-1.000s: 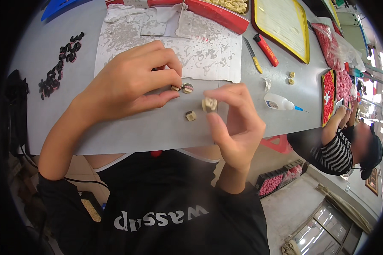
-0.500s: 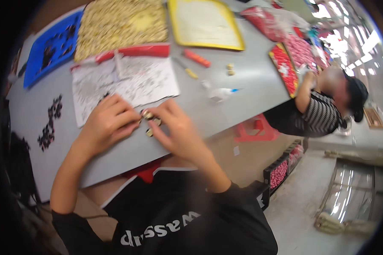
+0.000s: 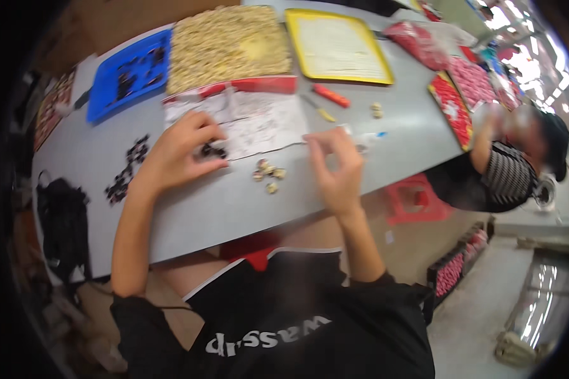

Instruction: The worker is gluing small plastic and metal components together at a workbench in a factory environment.

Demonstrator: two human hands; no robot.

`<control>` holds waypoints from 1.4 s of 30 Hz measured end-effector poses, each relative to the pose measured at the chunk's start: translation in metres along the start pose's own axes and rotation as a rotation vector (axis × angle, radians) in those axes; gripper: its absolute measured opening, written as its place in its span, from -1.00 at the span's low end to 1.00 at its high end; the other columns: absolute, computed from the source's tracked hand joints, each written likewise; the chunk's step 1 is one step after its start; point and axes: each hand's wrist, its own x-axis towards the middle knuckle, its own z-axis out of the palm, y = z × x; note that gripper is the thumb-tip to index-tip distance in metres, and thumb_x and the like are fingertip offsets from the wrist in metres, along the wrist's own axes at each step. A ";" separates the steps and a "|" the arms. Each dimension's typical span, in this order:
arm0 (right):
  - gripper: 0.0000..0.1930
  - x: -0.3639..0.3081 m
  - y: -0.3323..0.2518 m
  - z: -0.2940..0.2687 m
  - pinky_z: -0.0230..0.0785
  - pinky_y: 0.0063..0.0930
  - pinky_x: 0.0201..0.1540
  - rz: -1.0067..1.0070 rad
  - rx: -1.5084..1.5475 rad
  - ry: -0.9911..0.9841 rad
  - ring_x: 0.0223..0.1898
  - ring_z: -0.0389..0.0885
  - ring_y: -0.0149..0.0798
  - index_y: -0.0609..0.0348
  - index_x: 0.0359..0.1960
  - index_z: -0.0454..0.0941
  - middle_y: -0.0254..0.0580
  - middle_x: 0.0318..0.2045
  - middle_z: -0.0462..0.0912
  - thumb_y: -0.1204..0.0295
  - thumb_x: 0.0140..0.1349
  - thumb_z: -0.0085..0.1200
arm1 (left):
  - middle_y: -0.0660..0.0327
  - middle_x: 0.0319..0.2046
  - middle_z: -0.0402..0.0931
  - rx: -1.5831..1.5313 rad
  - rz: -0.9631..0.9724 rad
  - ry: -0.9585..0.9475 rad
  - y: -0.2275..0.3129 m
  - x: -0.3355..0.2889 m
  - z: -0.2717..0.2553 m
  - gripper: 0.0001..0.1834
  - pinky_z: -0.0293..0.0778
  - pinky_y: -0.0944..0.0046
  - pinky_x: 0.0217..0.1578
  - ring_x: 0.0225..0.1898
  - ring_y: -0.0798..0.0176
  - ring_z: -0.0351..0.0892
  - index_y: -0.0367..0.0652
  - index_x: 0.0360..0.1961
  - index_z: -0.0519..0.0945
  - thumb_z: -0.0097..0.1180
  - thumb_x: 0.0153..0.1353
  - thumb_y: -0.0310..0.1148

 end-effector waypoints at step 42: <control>-0.82 0.063 -0.006 0.068 0.46 -0.36 -0.24 -0.556 -0.008 -0.591 -0.27 0.57 -0.15 0.19 -0.31 0.58 -0.21 -0.31 0.56 0.61 0.02 0.24 | 0.23 -0.39 0.52 -0.154 -0.155 -0.088 -0.022 -0.010 -0.005 -0.83 0.47 0.27 -0.29 -0.33 0.19 0.53 -0.25 -0.42 0.61 0.34 -0.06 -0.51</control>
